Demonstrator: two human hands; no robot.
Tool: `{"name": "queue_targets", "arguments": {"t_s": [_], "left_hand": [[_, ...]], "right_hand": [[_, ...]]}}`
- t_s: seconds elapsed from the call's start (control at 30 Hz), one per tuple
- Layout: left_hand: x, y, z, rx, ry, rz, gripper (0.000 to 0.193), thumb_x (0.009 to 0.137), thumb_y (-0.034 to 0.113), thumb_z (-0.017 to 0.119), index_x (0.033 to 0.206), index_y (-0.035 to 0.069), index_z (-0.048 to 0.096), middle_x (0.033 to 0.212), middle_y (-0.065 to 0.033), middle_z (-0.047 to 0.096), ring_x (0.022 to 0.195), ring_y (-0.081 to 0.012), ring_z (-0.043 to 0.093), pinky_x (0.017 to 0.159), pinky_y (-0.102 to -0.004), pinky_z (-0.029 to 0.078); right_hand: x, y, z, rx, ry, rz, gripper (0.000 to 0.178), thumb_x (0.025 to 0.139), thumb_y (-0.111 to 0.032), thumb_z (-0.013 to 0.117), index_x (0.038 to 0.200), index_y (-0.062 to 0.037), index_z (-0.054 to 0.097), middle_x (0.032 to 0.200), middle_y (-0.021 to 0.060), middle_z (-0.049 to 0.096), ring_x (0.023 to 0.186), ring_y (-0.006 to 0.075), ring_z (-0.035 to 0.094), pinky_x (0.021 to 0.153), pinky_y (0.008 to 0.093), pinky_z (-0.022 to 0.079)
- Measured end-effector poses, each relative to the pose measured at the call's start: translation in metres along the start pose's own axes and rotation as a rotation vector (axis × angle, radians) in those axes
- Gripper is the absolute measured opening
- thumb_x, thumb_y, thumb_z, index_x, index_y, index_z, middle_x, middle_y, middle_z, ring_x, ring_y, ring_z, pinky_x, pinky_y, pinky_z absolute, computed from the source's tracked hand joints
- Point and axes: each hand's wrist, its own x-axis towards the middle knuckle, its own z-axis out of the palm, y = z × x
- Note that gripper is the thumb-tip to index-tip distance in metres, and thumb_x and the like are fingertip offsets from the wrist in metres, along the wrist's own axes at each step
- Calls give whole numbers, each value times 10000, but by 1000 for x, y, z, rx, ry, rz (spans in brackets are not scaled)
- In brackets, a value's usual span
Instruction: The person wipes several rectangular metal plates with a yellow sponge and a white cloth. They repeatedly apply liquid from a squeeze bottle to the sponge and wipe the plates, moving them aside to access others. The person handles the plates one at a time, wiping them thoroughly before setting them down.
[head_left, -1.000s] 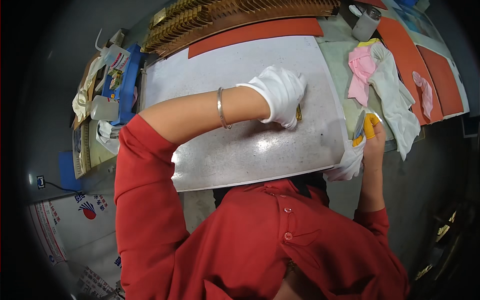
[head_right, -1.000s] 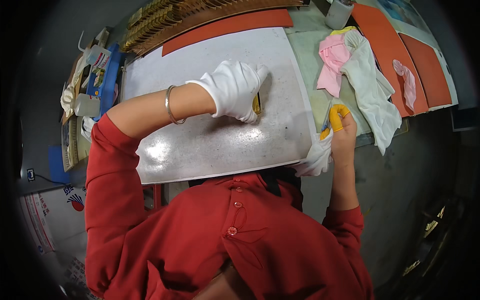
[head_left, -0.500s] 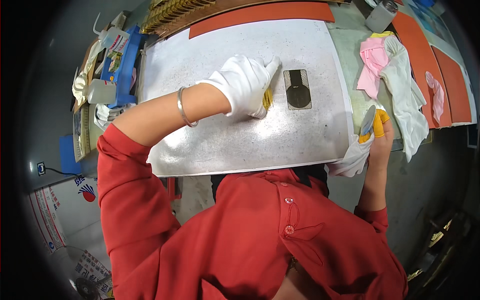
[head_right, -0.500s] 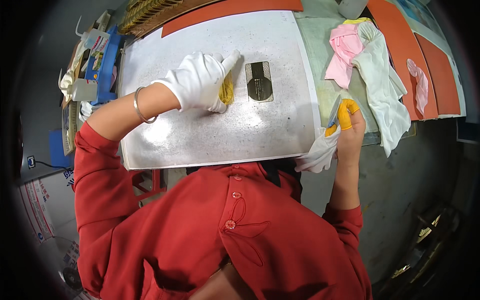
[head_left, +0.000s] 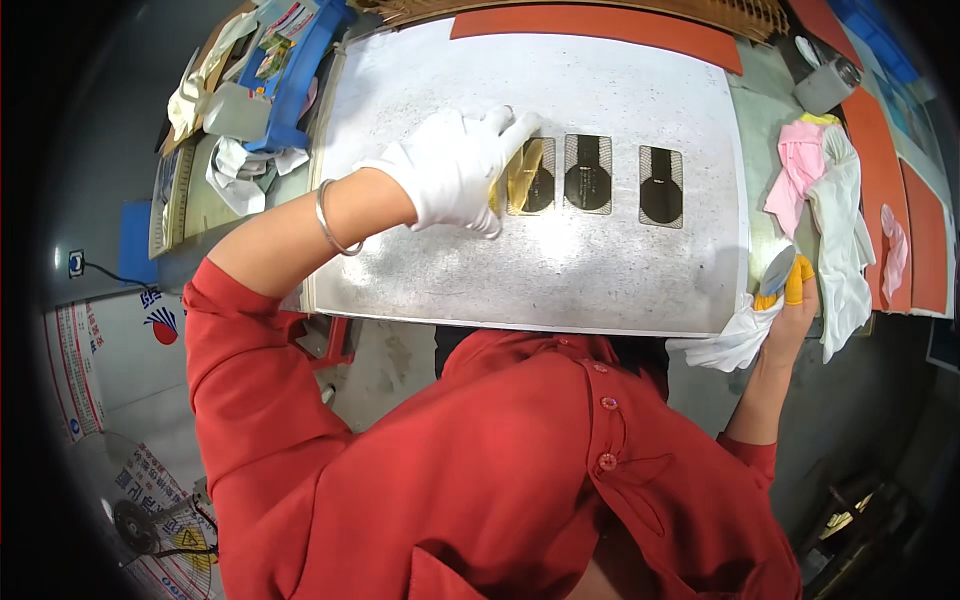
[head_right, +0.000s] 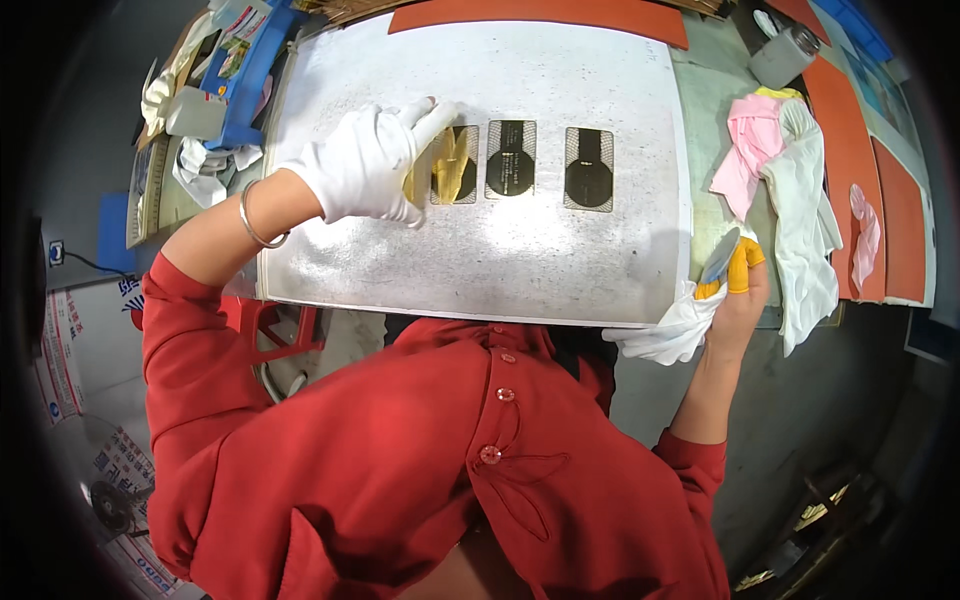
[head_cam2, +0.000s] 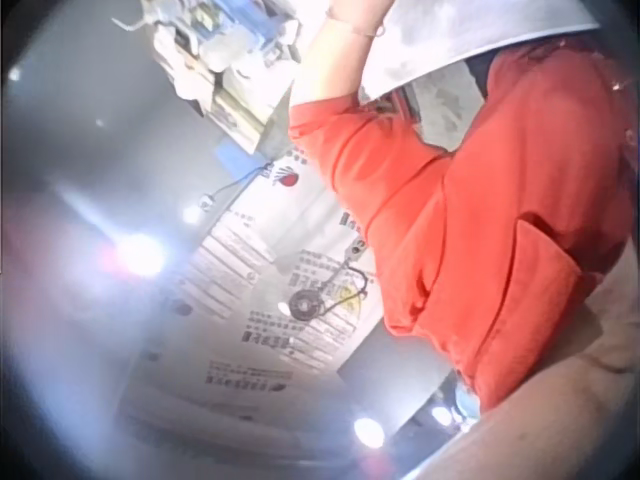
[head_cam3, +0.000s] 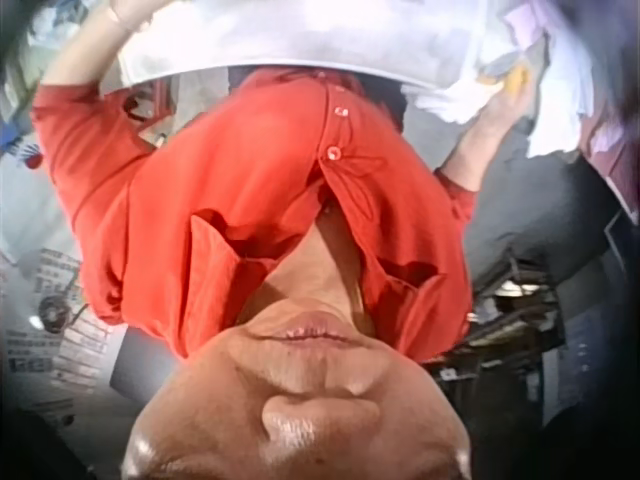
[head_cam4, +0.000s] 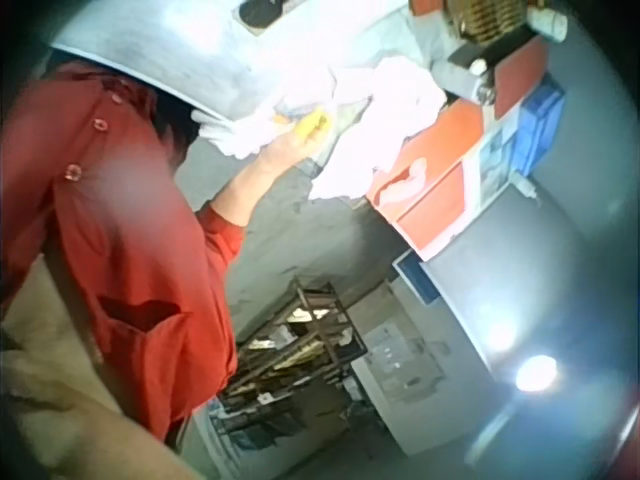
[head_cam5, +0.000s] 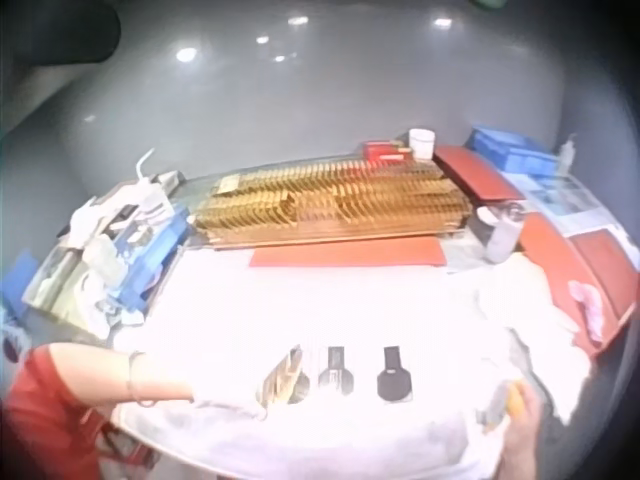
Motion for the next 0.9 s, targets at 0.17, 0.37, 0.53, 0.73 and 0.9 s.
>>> {"name": "queue_targets", "arguments": {"t_s": [0.17, 0.37, 0.53, 0.73, 0.9], "left_hand": [[-26, -17, 26, 34, 115, -20, 1169, 449, 431, 837, 1370, 39, 233, 1361, -213, 368, 798, -354, 599, 775, -386, 471], [-54, -40, 29, -16, 1, -61, 1170, 460, 503, 807, 1372, 45, 234, 1351, -211, 382, 886, -372, 586, 850, -394, 435], [-80, -70, 67, -26, 186, -61, 982, 614, 546, 721, 1325, 18, 297, 1314, -203, 418, 1083, -360, 519, 944, -425, 382], [-97, -88, 69, -828, 138, -123, 774, 860, 580, 425, 1365, 9, 292, 1329, -218, 409, 1209, -337, 411, 1014, -352, 330], [-99, -91, 70, -1085, 34, -52, 725, 889, 550, 384, 1390, 39, 263, 1423, -142, 307, 1254, -317, 370, 1062, -345, 283]], "right_hand": [[2, 6, -13, -55, 4, -1, 186, 922, -129, 498, 1053, -6, 548, 873, 12, 583, 699, 65, 534, 574, 203, 421], [4, 4, -10, -148, 41, -51, 212, 930, -146, 479, 1071, 5, 527, 870, 30, 571, 685, 92, 531, 572, 221, 424], [4, 3, -7, -171, 92, -46, 230, 932, -167, 477, 1079, 4, 525, 867, 28, 568, 673, 86, 535, 555, 211, 427], [14, 10, -27, -187, 68, -33, 238, 931, -151, 467, 1098, 12, 517, 937, 52, 576, 770, 115, 566, 633, 238, 468], [13, 9, -38, -261, 62, -25, 270, 934, -156, 465, 1138, 18, 502, 983, 61, 568, 844, 132, 562, 709, 253, 467]]}}
